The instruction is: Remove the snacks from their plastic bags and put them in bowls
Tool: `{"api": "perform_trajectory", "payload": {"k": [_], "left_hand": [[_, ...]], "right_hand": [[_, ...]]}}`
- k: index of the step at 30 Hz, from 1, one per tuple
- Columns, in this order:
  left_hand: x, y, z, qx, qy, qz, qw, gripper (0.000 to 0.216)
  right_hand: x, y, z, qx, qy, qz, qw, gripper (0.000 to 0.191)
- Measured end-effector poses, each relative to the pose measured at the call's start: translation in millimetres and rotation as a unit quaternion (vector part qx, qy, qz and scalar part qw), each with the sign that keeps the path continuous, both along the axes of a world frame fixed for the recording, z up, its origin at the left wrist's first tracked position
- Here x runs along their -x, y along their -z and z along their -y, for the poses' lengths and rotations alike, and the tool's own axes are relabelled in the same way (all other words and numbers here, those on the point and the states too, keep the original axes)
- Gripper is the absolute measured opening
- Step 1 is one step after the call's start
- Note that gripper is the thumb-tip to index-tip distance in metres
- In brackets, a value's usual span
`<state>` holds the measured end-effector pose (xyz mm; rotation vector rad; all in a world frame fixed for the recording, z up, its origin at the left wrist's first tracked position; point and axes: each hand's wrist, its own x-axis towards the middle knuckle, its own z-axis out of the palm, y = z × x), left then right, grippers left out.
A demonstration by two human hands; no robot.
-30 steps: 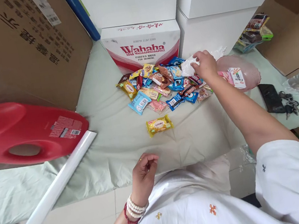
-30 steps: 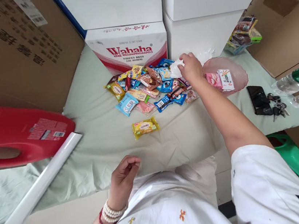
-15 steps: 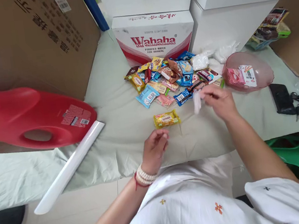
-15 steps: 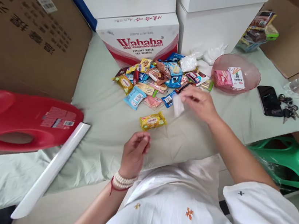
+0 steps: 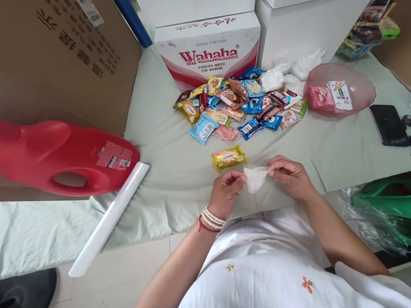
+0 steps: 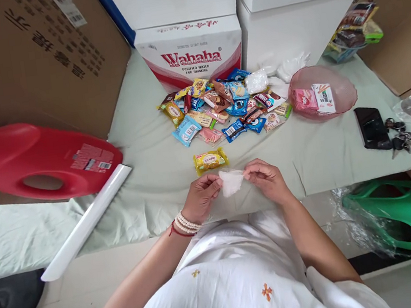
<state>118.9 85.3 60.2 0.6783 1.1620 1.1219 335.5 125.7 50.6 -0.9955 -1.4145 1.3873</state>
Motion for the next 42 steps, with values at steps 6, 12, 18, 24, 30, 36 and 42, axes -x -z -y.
{"api": "perform_trajectory", "payload": {"k": [6,12,18,24,30,36,42], "left_hand": [[6.0,-4.5,4.3,-0.011,0.006,0.034,0.999,0.046],[22.6,-12.7,4.8,-0.017,-0.027,0.028,0.999,0.046],[4.2,-19.4,6.7,-0.041,0.143,-0.034,0.988,0.056],[1.6,-19.3,7.4,-0.089,0.155,-0.064,0.982,0.044],[-4.2,-17.6,14.2,-0.184,0.065,-0.186,0.963,0.030],[-7.9,-11.7,17.9,-0.223,0.049,-0.214,0.950,0.027],[17.5,-10.7,12.2,-0.135,0.115,-0.166,0.970,0.036]], "right_hand": [[-10.1,-2.5,2.4,-0.013,-0.010,-0.028,0.999,0.007],[-33.5,-5.5,4.6,0.025,-0.011,-0.108,0.994,0.016],[-29.8,-14.1,6.4,0.003,-0.129,-0.041,0.991,0.008],[-34.1,-11.3,2.1,0.001,-0.150,-0.034,0.988,0.013],[-16.4,-3.7,19.6,0.173,0.088,-0.008,0.981,0.040],[8.4,-4.0,39.2,0.211,-0.010,0.020,0.977,0.040],[-32.2,-23.3,14.5,-0.019,-0.027,0.203,0.979,0.025]]}}
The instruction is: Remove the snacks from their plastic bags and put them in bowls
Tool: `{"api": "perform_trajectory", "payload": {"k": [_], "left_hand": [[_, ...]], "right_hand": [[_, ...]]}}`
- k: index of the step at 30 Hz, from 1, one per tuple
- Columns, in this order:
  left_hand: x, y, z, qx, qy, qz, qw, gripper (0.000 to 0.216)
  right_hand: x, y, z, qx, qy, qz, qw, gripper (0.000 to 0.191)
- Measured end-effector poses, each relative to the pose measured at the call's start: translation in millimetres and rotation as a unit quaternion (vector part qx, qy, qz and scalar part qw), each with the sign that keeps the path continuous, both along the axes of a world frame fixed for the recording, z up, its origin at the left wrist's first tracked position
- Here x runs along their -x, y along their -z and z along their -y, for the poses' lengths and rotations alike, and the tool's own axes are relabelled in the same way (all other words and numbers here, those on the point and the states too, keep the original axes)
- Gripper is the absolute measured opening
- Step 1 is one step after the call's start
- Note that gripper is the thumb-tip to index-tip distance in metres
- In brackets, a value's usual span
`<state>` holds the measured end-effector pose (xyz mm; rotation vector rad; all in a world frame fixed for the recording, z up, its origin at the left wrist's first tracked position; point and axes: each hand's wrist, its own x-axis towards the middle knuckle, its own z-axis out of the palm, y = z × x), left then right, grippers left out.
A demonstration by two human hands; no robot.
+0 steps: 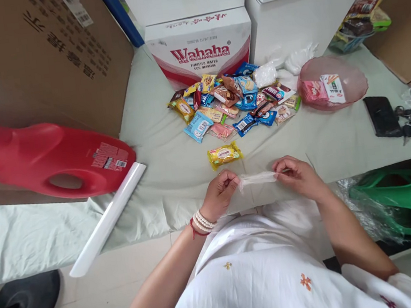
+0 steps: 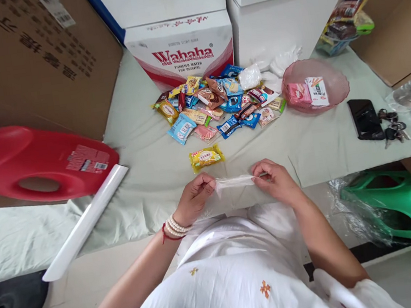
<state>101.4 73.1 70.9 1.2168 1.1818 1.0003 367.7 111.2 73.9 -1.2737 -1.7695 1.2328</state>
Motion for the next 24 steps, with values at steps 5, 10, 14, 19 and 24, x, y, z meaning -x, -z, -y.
{"api": "perform_trajectory", "payload": {"k": [5,10,14,19,24], "left_hand": [[-0.5,0.4,2.0,0.025,0.007,0.029,0.999,0.035],[-13.1,-1.9,6.3,-0.055,-0.042,-0.020,0.997,0.024],[-14.4,-3.9,7.3,-0.093,-0.026,-0.044,0.994,0.019],[0.6,1.0,5.2,-0.041,-0.096,0.010,0.994,0.020],[6.6,5.6,5.0,-0.042,-0.125,0.018,0.991,0.019]], "right_hand": [[-20.6,-26.5,-16.7,-0.175,0.203,0.045,0.962,0.025],[16.2,-24.5,5.4,0.169,0.142,-0.094,0.971,0.056],[53.9,-10.6,25.1,0.272,0.036,-0.136,0.952,0.056],[29.8,-3.3,14.3,0.229,0.008,-0.136,0.964,0.045],[-18.3,-9.7,-3.1,0.001,0.226,0.064,0.972,0.037]]}}
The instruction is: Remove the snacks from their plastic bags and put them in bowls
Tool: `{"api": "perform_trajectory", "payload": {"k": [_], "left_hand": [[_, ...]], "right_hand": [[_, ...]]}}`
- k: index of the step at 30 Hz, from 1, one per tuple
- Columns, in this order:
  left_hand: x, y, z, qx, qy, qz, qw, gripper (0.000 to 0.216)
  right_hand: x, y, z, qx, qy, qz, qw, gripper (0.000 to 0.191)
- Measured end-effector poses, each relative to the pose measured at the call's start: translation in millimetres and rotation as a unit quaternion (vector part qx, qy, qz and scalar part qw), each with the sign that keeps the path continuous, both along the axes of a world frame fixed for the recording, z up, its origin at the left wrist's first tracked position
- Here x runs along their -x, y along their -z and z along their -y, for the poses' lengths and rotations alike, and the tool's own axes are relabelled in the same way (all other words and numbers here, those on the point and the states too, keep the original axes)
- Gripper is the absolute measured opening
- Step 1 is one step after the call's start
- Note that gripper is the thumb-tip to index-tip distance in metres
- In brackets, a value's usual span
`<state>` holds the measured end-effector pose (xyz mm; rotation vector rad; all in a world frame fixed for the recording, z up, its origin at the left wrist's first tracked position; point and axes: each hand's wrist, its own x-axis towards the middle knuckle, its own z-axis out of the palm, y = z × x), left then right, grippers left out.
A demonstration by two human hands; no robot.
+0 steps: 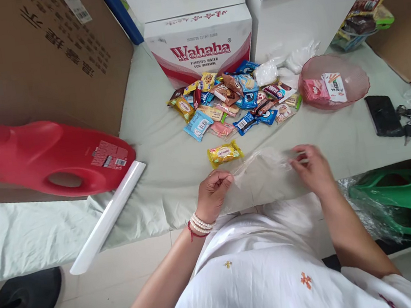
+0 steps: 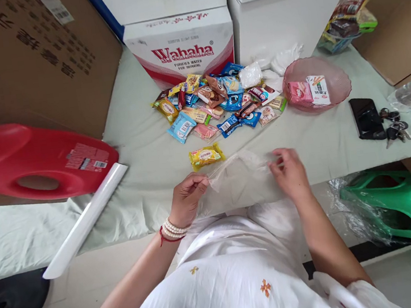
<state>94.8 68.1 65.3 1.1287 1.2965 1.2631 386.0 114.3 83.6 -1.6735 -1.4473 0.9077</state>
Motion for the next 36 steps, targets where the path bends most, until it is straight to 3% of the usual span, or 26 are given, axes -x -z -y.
{"api": "perform_trajectory", "payload": {"k": [2,4,6,9,11,15,18,21,24,27,30,32,34,36], "left_hand": [[-5.3,-0.5,0.7,-0.018,0.008,-0.022,1.000,0.017],[-13.0,-2.1,2.1,-0.033,0.026,-0.043,0.998,0.016],[-20.0,-4.0,4.4,-0.044,0.053,-0.060,0.996,0.016],[-24.0,-5.6,9.0,-0.032,0.111,-0.087,0.990,0.018],[-23.0,-5.1,11.2,0.012,0.116,-0.091,0.989,0.025],[-26.0,-1.7,9.6,0.110,0.023,-0.090,0.990,0.034],[-34.5,1.5,4.0,0.110,0.049,-0.101,0.988,0.033],[-36.4,5.2,-1.2,0.125,0.059,0.011,0.990,0.037],[-26.8,7.6,-4.0,0.174,-0.001,0.165,0.971,0.044],[-16.7,6.1,-4.5,0.200,-0.033,0.251,0.947,0.047],[-17.8,2.5,-2.3,0.207,-0.019,0.275,0.939,0.044],[-24.4,1.5,0.6,0.197,0.001,0.271,0.942,0.039],[-32.1,2.3,4.2,0.178,0.019,0.245,0.953,0.034],[-38.2,4.2,7.6,0.167,0.026,0.215,0.962,0.029]], "right_hand": [[1.7,-5.1,3.2,-0.041,0.073,0.023,0.996,0.037],[18.3,-7.6,11.3,0.033,0.008,-0.051,0.998,0.041],[42.7,-4.8,19.3,0.132,-0.102,-0.143,0.976,0.047],[73.1,6.8,24.0,0.164,-0.163,-0.198,0.953,0.043],[82.4,14.0,23.9,0.132,-0.166,-0.160,0.964,0.034],[86.6,14.9,24.3,0.058,-0.216,-0.003,0.975,0.018],[86.9,7.1,24.8,0.054,-0.257,0.021,0.965,0.018],[78.1,1.3,23.3,0.066,-0.245,-0.017,0.967,0.020],[56.3,2.2,23.3,0.094,-0.205,-0.082,0.971,0.026],[33.3,6.5,28.0,0.142,-0.190,-0.131,0.963,0.034],[25.4,7.6,32.1,0.170,-0.230,-0.133,0.949,0.037],[30.6,6.3,30.5,0.150,-0.239,-0.113,0.953,0.043],[41.0,5.5,24.6,0.108,-0.211,-0.095,0.967,0.051],[52.3,6.9,16.1,0.085,-0.175,-0.100,0.976,0.044]]}}
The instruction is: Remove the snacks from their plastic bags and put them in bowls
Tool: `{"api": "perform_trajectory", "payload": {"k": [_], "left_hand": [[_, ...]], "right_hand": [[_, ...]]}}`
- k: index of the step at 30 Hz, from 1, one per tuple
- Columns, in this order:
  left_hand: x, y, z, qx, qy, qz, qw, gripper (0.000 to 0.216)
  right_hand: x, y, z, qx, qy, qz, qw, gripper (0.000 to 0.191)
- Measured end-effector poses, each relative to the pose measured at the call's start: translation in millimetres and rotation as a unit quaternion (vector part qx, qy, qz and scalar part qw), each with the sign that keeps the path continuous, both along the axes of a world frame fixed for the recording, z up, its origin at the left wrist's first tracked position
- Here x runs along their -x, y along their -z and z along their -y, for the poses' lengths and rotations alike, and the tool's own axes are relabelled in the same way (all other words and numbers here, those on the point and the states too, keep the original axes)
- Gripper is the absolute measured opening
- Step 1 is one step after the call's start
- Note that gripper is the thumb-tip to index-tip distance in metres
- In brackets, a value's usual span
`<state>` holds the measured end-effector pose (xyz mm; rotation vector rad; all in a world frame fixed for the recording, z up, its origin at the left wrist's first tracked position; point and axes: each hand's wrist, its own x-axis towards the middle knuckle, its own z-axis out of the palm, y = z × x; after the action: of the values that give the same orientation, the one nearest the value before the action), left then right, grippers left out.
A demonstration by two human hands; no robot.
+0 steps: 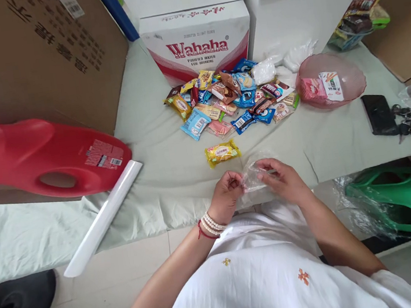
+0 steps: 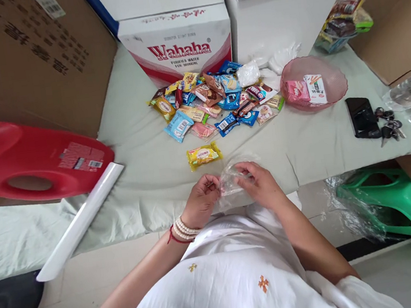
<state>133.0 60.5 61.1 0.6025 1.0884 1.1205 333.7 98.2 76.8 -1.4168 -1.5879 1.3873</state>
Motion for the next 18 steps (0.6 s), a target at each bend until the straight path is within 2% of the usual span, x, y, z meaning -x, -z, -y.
{"api": "perform_trajectory", "payload": {"k": [2,4,8,11,13,15,16,18], "left_hand": [[-3.4,1.5,1.9,-0.001,-0.004,-0.015,1.000,0.025],[-4.7,2.1,1.1,-0.004,-0.018,-0.040,0.999,0.028],[-2.9,2.3,-8.9,0.002,-0.062,-0.135,0.989,0.028],[0.5,2.8,-17.8,0.046,-0.118,-0.064,0.990,0.036],[2.0,2.6,-20.8,0.067,-0.143,-0.015,0.987,0.041],[2.0,2.1,-21.2,0.076,-0.153,-0.009,0.985,0.044],[1.3,2.0,-20.8,0.077,-0.157,-0.015,0.984,0.044],[-1.4,1.9,-19.3,0.072,-0.161,-0.031,0.984,0.044]], "right_hand": [[9.8,2.5,-7.7,0.011,0.018,-0.015,1.000,0.037],[17.3,3.8,-11.4,0.012,0.008,-0.025,1.000,0.032],[22.9,2.5,-5.4,-0.042,-0.009,-0.027,0.999,0.025],[16.2,6.3,4.3,-0.025,0.025,-0.041,0.999,0.026],[6.9,12.6,11.3,0.034,0.050,-0.064,0.996,0.029],[-4.3,18.5,18.4,0.095,0.066,-0.075,0.990,0.035],[-9.9,19.8,22.0,0.105,0.077,-0.065,0.989,0.036],[-18.5,17.2,28.6,0.063,0.120,-0.012,0.991,0.036]]}}
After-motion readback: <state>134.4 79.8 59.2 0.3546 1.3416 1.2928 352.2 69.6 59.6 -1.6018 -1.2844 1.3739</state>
